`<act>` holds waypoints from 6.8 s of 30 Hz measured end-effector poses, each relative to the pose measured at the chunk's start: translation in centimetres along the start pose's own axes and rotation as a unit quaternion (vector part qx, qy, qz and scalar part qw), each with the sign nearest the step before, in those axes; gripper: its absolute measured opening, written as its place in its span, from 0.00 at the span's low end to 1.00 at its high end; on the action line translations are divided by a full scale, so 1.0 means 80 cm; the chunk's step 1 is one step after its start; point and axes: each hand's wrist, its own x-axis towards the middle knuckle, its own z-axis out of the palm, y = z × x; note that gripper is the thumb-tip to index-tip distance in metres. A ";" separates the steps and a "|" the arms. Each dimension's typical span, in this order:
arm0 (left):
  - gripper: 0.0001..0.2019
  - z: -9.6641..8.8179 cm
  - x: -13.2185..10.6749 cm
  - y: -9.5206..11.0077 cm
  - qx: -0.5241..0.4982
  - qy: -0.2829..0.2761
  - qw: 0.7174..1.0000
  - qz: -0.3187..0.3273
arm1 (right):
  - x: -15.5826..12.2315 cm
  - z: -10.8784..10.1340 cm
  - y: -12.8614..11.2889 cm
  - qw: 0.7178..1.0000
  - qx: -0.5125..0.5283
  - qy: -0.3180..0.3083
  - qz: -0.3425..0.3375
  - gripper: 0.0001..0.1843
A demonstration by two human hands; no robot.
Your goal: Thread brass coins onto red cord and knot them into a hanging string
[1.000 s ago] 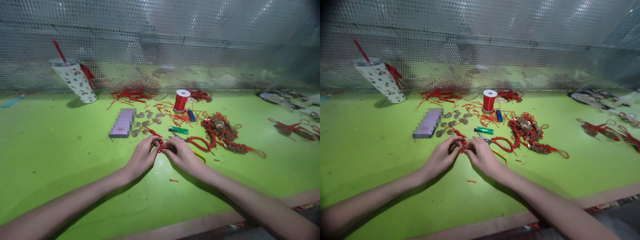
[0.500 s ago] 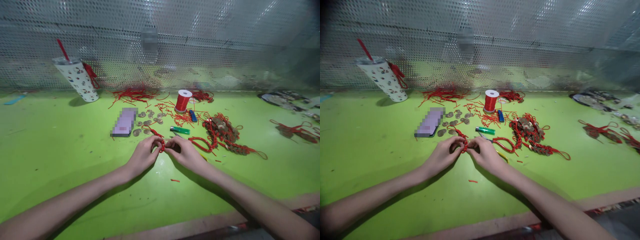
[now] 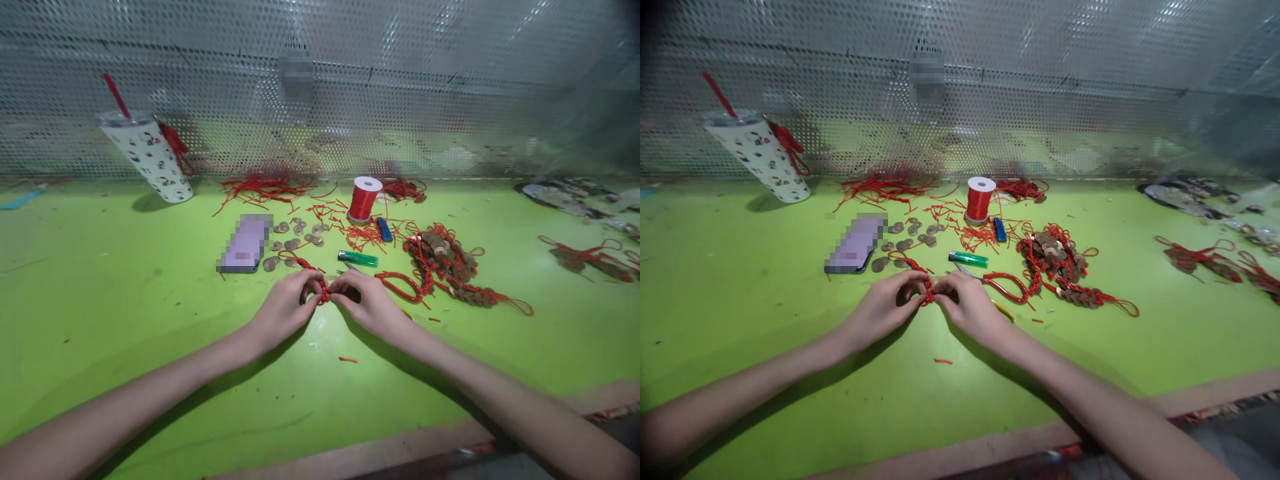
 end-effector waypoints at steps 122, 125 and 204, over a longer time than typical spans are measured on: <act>0.09 0.014 -0.006 -0.009 0.039 0.033 0.996 0.069 | 0.004 0.004 0.005 0.995 -0.089 -0.027 -0.040 0.07; 0.09 0.015 -0.006 -0.009 0.044 0.039 0.996 0.067 | 0.000 0.013 0.006 0.983 -0.169 -0.014 -0.068 0.07; 0.07 -0.004 -0.011 -0.006 0.083 0.025 0.994 0.072 | -0.007 0.005 -0.001 0.999 0.013 -0.001 -0.047 0.03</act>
